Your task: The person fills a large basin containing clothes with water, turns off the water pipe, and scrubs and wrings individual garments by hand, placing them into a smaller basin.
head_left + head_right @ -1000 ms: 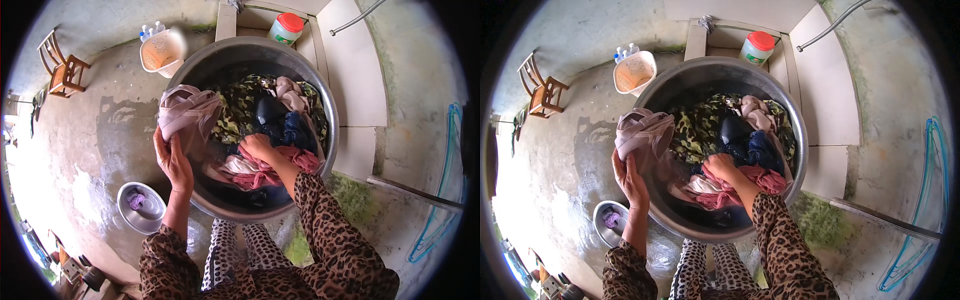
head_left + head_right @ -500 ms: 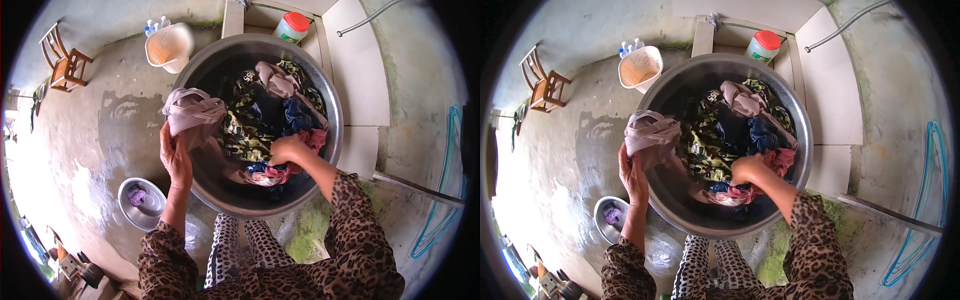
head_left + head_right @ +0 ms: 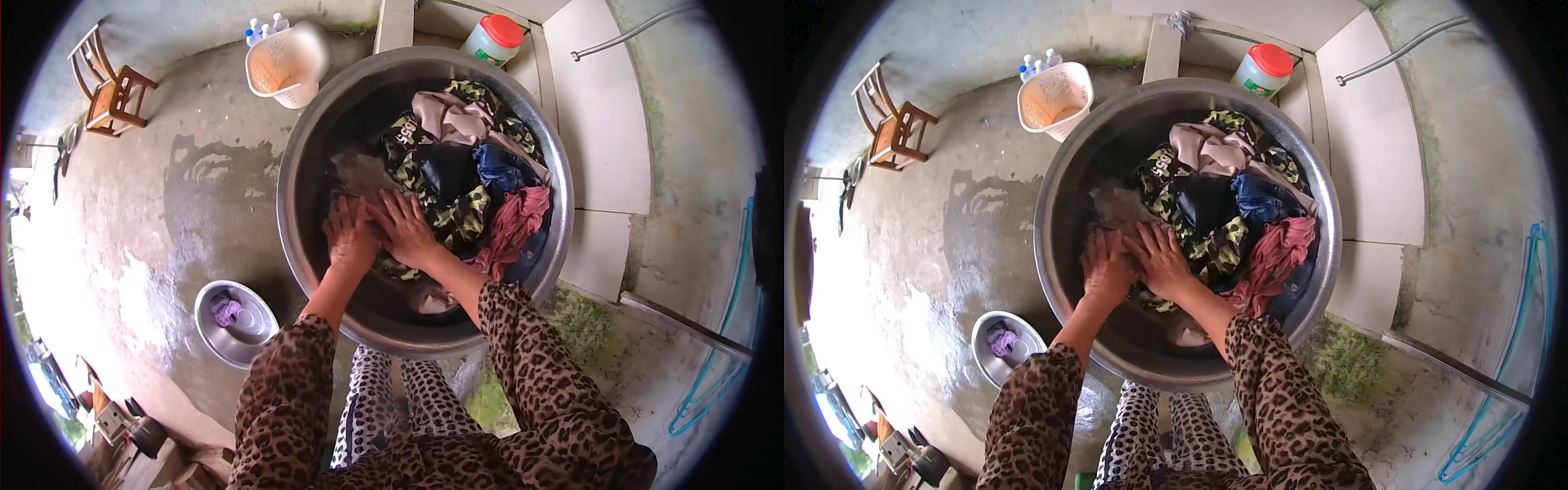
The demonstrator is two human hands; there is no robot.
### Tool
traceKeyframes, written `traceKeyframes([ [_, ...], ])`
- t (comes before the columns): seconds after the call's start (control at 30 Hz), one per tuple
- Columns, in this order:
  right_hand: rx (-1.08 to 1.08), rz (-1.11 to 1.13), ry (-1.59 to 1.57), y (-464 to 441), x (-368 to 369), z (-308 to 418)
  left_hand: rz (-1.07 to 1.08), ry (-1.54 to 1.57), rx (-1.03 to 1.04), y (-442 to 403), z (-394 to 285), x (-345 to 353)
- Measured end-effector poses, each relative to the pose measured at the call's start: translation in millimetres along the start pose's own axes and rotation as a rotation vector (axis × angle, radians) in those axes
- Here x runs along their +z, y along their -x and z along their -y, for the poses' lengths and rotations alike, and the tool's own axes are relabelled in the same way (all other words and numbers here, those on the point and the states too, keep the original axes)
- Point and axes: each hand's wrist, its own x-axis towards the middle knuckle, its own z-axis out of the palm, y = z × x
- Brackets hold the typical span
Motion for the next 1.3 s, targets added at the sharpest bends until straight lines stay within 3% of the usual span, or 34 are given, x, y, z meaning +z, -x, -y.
traceKeyframes([
  [0.17, 0.045, 0.044, 0.124, 7, 68, -24, 0.201, -0.135, -0.057, -5, 4, 73],
  [0.2, -0.023, -0.177, 0.136, 4, 80, -28, 0.195, -0.037, -0.06, -9, 10, 92],
  [0.27, 0.098, 0.109, -0.01, -10, 88, -32, 0.185, 0.161, -0.069, -11, 21, 120],
  [0.33, 0.129, 0.093, -0.055, -13, 90, -34, 0.326, -0.158, 0.031, -17, -1, 76],
  [0.4, 0.063, -0.227, 0.006, -7, 84, -43, 0.352, -0.123, -0.011, -18, -6, 63],
  [0.5, 0.18, -0.058, -0.249, -22, 45, -51, 0.067, 0.522, -0.286, -13, 8, 82],
  [0.57, 0.258, 0.064, -0.409, -21, 3, -42, -0.339, 1.041, -0.456, 4, 8, 92],
  [0.6, 0.222, -0.056, -0.462, -15, -13, -33, -0.237, 1.274, -0.707, 14, -12, 46],
  [0.7, 0.18, -0.33, -0.586, 18, -74, 24, 0.071, 1.951, -0.822, 25, -17, 7],
  [0.77, 0.106, -0.354, -0.675, 42, -115, 64, 0.194, 2.43, -0.532, 24, -30, -11],
  [0.9, 0.048, -0.482, -0.703, 80, -146, 134, 0.818, 2.807, -0.296, 31, -34, -44],
  [0.97, 0.027, -0.518, -0.633, 91, -140, 151, 0.064, 2.332, -0.06, 60, -60, -45],
  [1.07, 0.126, -0.569, -0.399, 84, -134, 162, -0.034, 1.856, -0.04, 78, -72, -71],
  [1.1, 0.152, -0.597, -0.376, 76, -119, 151, 0.191, 2.467, -0.099, 52, -62, -8],
  [1.13, 0.184, -0.629, -0.401, 68, -107, 140, 0.425, 3.043, -0.341, 27, -53, 52],
  [1.17, 0.134, -0.657, -0.388, 61, -104, 127, 0.354, 2.871, -0.029, 24, -47, 79],
  [1.2, 0.219, -0.634, -0.416, 54, -96, 116, 0.236, 2.687, 0.232, 24, -51, 70],
  [1.23, 0.303, -0.608, -0.446, 45, -85, 104, 0.076, 2.581, 0.01, 34, -60, 63],
  [1.3, 0.203, -0.614, -0.279, 27, -56, 56, -0.184, 2.237, -0.535, 50, -87, -3],
])
